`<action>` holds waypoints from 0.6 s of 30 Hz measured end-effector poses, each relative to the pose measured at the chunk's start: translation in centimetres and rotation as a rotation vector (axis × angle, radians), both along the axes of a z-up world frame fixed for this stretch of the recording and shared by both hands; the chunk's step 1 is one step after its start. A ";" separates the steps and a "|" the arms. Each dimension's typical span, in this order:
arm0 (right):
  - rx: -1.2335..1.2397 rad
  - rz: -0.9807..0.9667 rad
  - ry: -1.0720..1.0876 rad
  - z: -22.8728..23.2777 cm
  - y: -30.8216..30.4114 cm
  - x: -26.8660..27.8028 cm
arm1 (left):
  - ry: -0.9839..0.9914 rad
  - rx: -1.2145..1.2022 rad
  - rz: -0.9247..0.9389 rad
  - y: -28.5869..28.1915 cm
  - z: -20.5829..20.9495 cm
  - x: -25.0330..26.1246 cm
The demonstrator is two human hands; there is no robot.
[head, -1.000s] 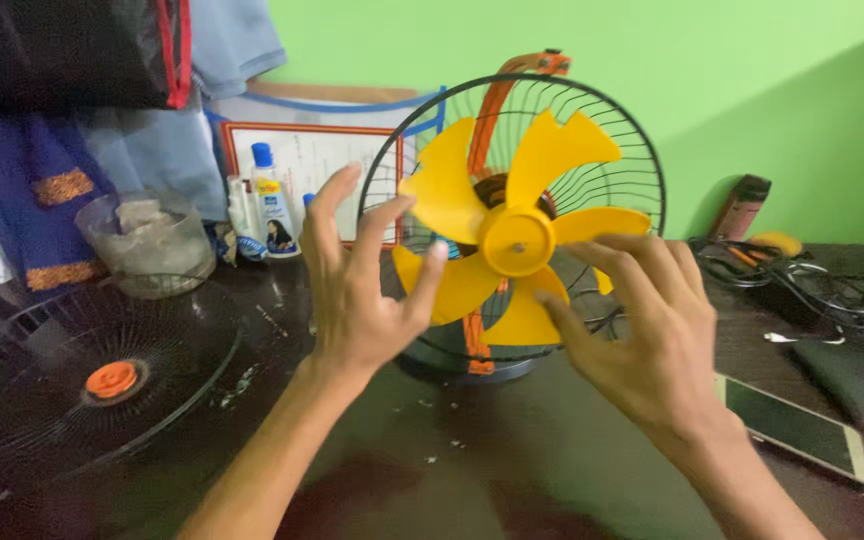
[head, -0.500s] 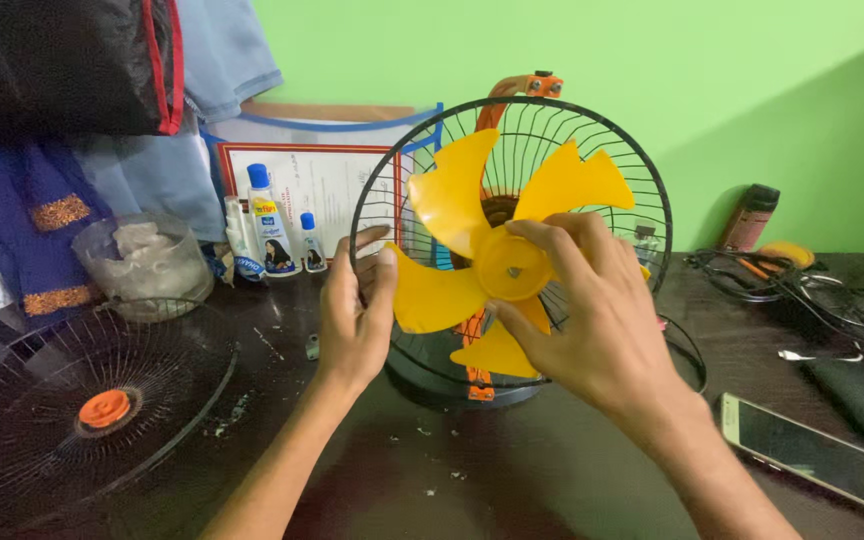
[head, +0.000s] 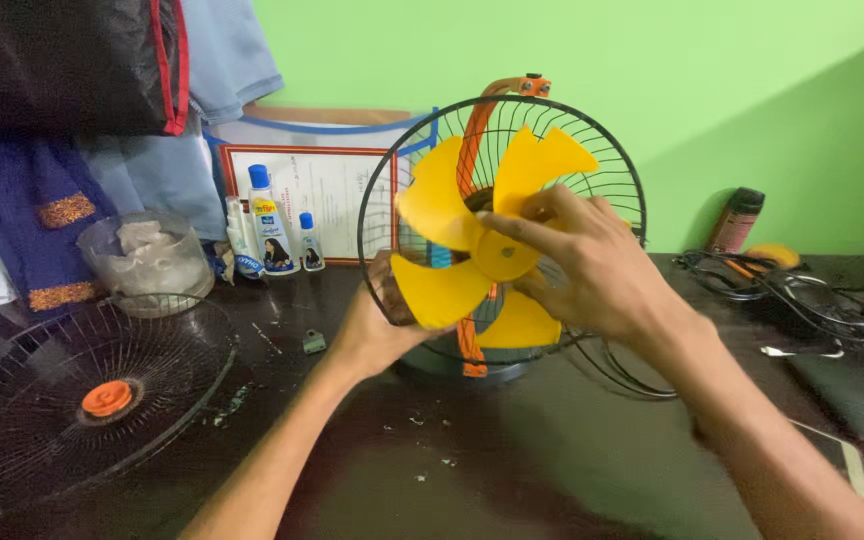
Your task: The person unplugs a table fan and removes the front grille, then unscrews the central nut to detach the fan blades. The components are placed on the table, and the person briefly handles a container of small parts.
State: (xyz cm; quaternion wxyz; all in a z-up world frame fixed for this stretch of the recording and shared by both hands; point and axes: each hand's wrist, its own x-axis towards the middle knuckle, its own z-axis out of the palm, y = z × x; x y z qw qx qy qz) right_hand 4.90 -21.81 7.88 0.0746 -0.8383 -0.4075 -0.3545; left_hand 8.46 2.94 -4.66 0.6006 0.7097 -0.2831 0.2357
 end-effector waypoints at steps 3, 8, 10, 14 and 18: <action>-0.008 0.011 0.007 -0.1 -0.7 1.0 | 0.228 -0.205 -0.168 0.1 -0.7 1.4; 0.587 -0.065 0.131 -5.4 3.8 -1.3 | -0.049 -0.255 -0.143 0.5 -2.8 2.2; 0.659 -0.066 0.134 -5.5 4.3 -1.6 | 0.018 -0.263 -0.144 0.4 -2.8 2.2; 0.395 -0.042 0.236 -2.7 2.5 -0.9 | 0.082 -0.363 -0.218 0.0 -1.6 0.4; 0.259 -0.143 0.349 -1.3 1.0 -0.7 | -0.203 -0.048 0.589 -0.6 0.7 -2.7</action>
